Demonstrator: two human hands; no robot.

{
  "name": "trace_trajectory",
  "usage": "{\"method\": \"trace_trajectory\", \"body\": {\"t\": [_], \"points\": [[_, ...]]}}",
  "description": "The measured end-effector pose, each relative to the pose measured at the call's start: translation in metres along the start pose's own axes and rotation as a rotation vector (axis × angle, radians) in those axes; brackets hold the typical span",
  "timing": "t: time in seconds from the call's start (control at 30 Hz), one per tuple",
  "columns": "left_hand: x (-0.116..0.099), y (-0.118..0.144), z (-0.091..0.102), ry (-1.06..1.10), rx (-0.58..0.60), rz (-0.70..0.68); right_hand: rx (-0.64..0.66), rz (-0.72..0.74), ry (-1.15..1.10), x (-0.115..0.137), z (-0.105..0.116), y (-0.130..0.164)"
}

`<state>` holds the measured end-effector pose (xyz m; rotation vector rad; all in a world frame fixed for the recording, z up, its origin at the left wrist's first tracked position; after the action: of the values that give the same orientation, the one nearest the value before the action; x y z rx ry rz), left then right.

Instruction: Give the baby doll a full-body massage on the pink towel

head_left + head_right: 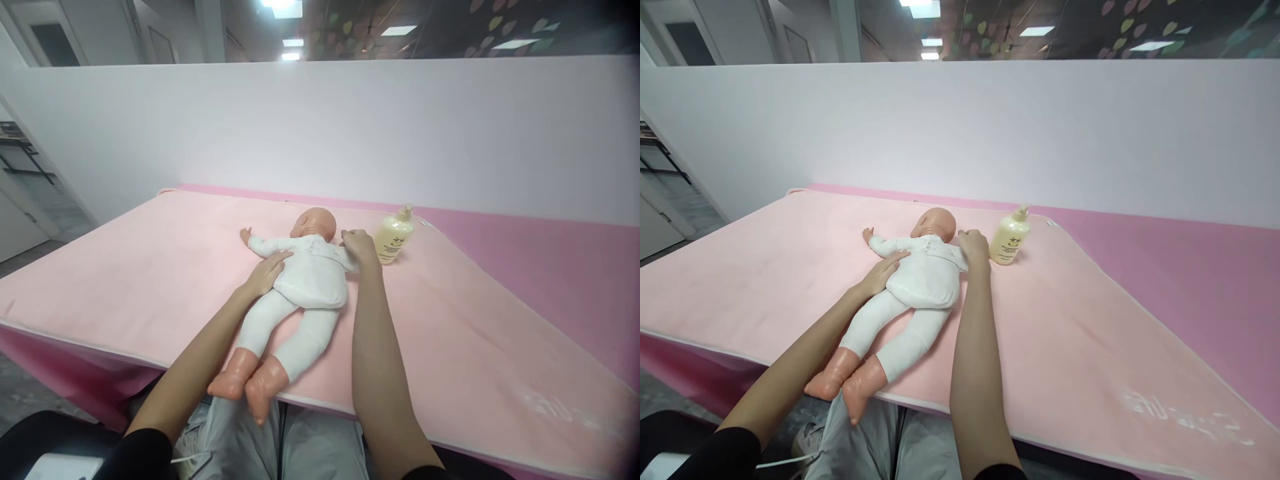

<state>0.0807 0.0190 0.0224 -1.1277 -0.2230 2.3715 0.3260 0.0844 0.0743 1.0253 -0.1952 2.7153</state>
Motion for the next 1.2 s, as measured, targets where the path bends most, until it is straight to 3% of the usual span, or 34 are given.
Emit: {"method": "trace_trajectory", "body": {"t": [0.1,0.3,0.5,0.77,0.97,1.2], "points": [[-0.002,0.001,-0.001,-0.031,-0.007,0.028,0.065,-0.042,0.057,-0.010,0.009,0.004],[0.000,-0.001,-0.002,-0.024,-0.017,0.087,0.140,0.026,0.153,0.007,0.017,0.016],[-0.006,-0.001,-0.004,0.002,-0.045,0.103,0.123,-0.012,0.116,0.007,0.031,0.023],[-0.010,-0.002,-0.012,0.136,-0.130,0.134,0.133,-0.059,0.121,0.003,0.024,0.026],[-0.009,-0.002,-0.013,0.178,-0.167,0.135,0.404,0.119,0.025,0.019,0.009,0.038],[-0.009,-0.002,-0.010,0.234,-0.257,0.148,0.292,0.274,-0.097,0.018,0.007,0.014]]}}
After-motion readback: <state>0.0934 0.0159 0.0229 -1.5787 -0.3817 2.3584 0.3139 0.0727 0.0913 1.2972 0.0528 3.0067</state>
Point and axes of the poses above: each hand's wrist, its own y-axis away from the middle knuckle, its own z-axis out of the back of the hand, x = y × z, the point moved 7 cm from there along -y, towards the middle knuckle, and after that the axes turned 3 degrees about -y, right-handed, at the moved point
